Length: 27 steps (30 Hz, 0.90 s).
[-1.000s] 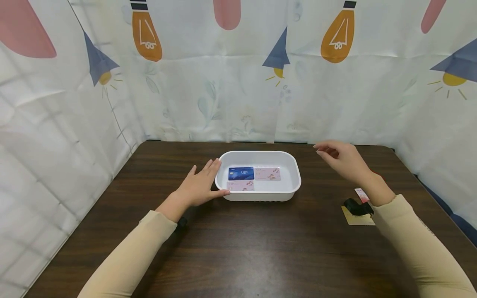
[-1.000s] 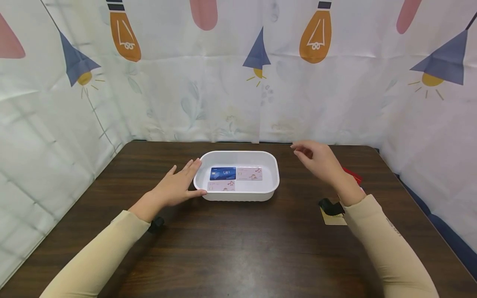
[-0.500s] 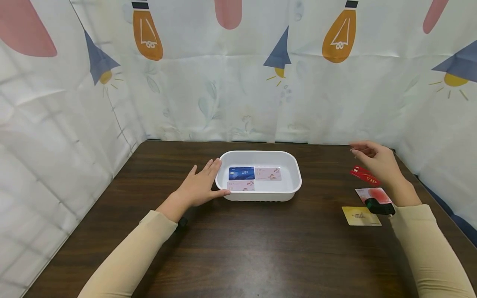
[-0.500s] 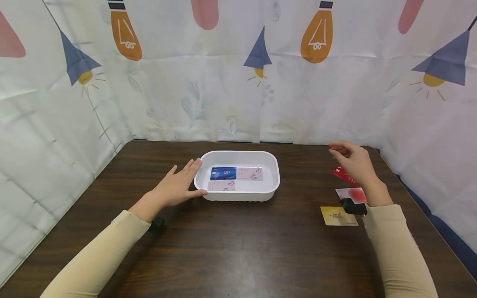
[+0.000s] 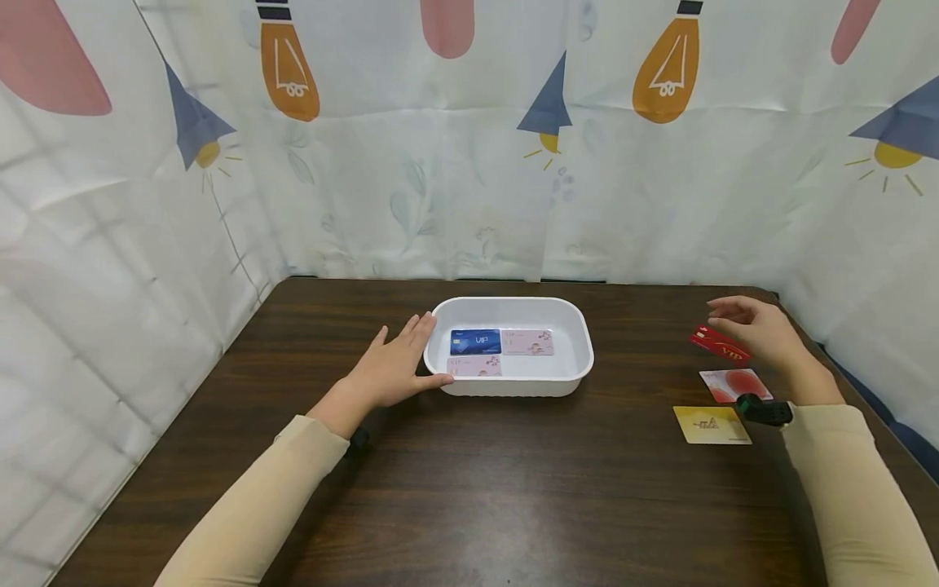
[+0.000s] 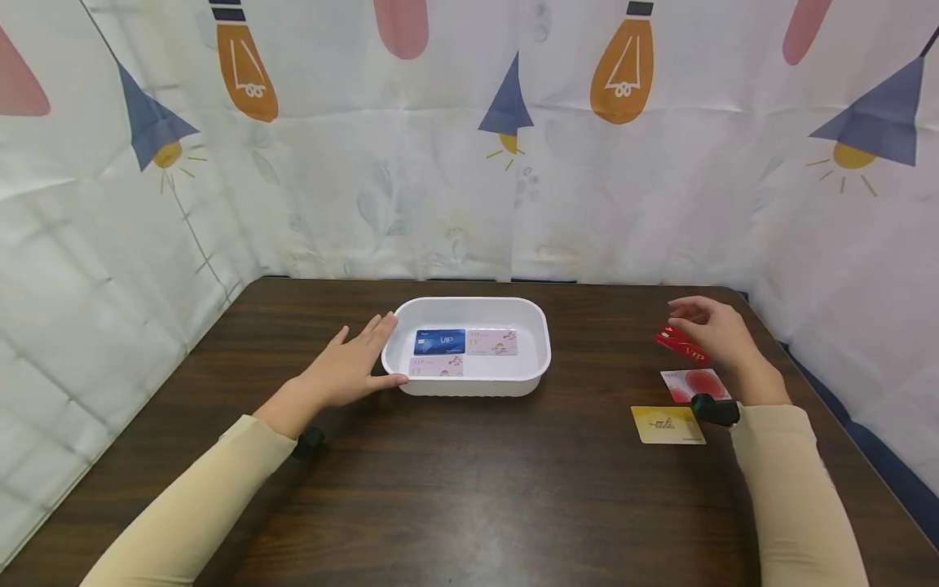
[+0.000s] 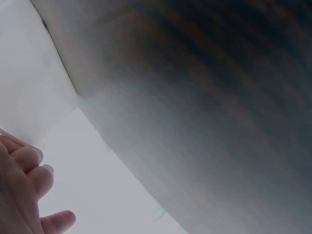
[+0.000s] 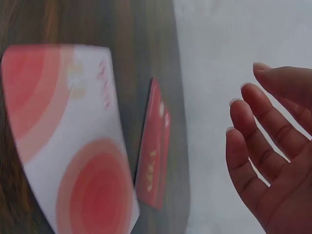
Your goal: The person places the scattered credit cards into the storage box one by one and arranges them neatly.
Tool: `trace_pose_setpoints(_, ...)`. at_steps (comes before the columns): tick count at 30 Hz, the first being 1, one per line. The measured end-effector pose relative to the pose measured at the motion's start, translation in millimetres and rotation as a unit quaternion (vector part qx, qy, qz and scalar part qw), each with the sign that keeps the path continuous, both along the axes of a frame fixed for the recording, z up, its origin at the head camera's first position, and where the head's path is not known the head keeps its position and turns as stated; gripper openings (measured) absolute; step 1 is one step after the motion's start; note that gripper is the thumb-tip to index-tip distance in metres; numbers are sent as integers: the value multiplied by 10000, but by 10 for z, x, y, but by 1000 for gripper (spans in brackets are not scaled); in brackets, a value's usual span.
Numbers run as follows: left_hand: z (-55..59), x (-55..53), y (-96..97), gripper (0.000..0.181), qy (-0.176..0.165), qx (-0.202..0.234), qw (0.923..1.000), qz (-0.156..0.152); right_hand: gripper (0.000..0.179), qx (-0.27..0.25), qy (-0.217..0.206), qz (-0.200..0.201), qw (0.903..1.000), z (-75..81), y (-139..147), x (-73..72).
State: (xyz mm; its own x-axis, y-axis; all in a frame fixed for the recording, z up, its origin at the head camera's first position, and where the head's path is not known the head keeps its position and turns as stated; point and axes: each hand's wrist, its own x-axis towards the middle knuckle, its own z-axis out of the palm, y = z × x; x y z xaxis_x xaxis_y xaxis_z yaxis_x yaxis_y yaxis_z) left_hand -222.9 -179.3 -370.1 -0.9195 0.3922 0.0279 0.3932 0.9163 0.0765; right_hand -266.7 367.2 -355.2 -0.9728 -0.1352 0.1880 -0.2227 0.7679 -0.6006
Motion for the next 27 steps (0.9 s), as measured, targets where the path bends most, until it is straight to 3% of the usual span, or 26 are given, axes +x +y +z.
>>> trace_pose_setpoints(18, -2, 9, -6, 111, -51, 101, 9999, 27, 46, 240, -529, -503, 9970, -207, 288, -38)
trace_pose_setpoints(27, 6, 9, -4, 112, -47, 135, 9999, 0, 54, 209, -1331, -670, 9886, -337, 511, -110)
